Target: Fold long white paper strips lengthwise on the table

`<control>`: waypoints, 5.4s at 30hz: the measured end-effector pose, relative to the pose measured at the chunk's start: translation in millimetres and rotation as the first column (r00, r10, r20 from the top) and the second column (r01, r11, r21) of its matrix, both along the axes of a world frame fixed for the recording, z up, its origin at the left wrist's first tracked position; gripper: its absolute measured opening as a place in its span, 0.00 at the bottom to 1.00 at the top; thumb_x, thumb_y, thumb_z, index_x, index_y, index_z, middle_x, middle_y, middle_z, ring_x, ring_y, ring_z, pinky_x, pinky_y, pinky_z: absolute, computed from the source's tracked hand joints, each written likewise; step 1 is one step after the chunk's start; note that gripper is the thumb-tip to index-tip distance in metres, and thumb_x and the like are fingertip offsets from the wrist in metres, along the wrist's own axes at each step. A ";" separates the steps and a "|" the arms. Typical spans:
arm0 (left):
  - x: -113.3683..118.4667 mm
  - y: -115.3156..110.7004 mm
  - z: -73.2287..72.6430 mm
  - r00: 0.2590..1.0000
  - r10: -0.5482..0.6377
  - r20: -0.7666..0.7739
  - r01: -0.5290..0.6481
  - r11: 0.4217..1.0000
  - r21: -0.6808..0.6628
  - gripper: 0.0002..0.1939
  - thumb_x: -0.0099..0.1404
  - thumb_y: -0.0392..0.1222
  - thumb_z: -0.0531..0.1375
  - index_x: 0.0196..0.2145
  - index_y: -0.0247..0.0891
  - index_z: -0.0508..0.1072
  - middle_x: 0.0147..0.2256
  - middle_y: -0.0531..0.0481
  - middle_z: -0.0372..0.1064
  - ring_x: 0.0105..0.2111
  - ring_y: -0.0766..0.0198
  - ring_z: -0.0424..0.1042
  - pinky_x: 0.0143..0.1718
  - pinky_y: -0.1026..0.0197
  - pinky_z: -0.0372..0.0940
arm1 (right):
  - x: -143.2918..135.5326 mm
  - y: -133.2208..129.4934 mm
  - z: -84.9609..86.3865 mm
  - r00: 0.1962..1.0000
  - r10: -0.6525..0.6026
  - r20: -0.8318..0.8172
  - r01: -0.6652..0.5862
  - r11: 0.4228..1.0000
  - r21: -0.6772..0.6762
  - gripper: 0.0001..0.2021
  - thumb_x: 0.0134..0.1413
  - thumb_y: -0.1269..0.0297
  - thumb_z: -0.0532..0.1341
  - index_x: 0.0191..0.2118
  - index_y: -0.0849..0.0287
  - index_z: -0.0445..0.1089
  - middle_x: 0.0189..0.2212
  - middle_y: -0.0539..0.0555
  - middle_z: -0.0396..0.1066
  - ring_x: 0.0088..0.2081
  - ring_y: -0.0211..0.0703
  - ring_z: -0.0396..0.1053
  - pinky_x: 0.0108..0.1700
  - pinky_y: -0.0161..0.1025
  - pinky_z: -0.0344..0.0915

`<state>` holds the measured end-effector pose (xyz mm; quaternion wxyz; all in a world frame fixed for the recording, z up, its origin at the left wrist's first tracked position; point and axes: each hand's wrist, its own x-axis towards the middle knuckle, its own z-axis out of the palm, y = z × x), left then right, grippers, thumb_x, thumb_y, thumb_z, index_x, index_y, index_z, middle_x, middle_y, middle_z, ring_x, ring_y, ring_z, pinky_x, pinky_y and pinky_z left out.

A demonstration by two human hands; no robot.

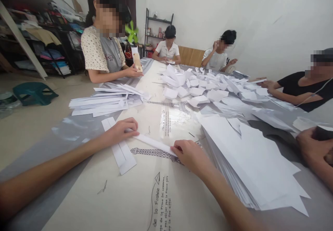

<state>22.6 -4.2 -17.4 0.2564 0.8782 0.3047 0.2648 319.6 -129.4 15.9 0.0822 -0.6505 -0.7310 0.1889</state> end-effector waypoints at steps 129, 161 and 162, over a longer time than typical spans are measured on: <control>-1.6 -62.9 -6.4 0.966 -0.004 -0.258 0.156 0.807 0.570 0.11 0.75 0.34 0.51 0.44 0.32 0.74 0.44 0.41 0.75 0.42 0.56 0.75 0.45 0.50 0.73 | -64.9 2.6 -25.3 0.898 0.311 0.311 -0.425 0.792 0.437 0.12 0.68 0.75 0.49 0.51 0.62 0.65 0.42 0.61 0.69 0.43 0.52 0.68 0.46 0.51 0.69; -4.3 -58.1 -5.1 0.967 0.020 -0.255 0.150 0.762 0.629 0.10 0.75 0.38 0.52 0.45 0.36 0.73 0.35 0.47 0.72 0.38 0.59 0.70 0.42 0.56 0.66 | -66.1 -1.5 -33.9 0.836 0.311 0.452 -0.508 0.752 0.421 0.31 0.56 0.87 0.49 0.63 0.61 0.61 0.45 0.65 0.67 0.50 0.56 0.66 0.51 0.54 0.68; -3.5 -57.7 -4.6 0.964 0.019 -0.264 0.161 0.750 0.642 0.10 0.75 0.37 0.52 0.44 0.35 0.73 0.34 0.48 0.71 0.38 0.59 0.70 0.41 0.56 0.65 | -66.0 -1.5 -34.0 0.834 0.311 0.456 -0.510 0.750 0.421 0.31 0.55 0.87 0.49 0.63 0.61 0.61 0.45 0.65 0.67 0.50 0.56 0.66 0.51 0.54 0.68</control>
